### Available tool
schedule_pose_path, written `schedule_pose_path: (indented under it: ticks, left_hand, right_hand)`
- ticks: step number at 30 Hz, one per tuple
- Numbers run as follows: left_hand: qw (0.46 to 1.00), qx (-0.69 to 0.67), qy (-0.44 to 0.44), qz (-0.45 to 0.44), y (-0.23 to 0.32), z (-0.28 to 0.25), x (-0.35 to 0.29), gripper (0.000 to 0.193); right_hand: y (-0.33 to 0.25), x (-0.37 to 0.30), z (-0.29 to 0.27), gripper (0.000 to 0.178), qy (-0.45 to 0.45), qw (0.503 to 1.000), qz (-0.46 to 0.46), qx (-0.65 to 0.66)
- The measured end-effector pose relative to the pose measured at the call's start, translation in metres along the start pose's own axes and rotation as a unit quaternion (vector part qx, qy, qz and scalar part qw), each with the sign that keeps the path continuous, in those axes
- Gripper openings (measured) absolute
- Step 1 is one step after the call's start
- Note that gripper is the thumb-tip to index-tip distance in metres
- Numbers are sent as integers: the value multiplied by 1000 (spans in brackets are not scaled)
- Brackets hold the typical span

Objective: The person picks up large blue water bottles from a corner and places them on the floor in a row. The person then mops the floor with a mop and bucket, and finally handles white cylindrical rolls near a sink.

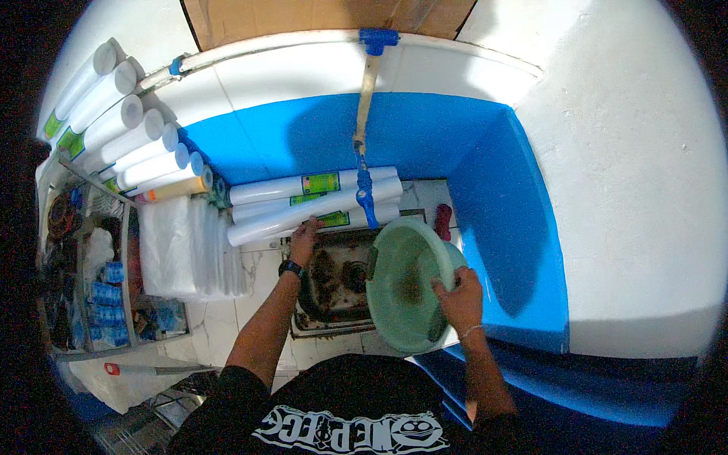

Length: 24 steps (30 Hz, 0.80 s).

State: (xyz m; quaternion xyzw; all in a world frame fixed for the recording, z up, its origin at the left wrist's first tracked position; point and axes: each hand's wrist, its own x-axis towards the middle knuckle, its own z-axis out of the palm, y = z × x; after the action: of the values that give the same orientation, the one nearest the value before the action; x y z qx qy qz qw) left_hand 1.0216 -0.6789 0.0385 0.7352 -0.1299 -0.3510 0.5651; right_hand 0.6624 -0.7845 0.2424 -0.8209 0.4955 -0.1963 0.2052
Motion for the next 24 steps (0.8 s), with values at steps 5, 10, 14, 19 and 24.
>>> schedule_pose_path:
  ticks: [5, 10, 14, 19, 24]
  left_hand:
    - [995, 80, 16, 48, 12, -10, 14, 58]
    - [994, 102, -9, 50, 21, -16, 17, 60]
    - [991, 105, -12, 80, 23, -17, 21, 63]
    - [988, 142, -13, 60, 27, -19, 26, 64]
    - [988, 138, -21, 60, 22, -20, 35, 62]
  right_hand:
    - [-27, -15, 23, 34, -59, 989, 89, 99]
    - [-49, -19, 22, 32, -93, 985, 68, 130]
    - [-69, -29, 26, 32, -143, 987, 19, 71]
    - [-86, -51, 40, 29, -146, 979, -137, 49]
    - [-85, -64, 45, 28, -145, 969, -198, 0]
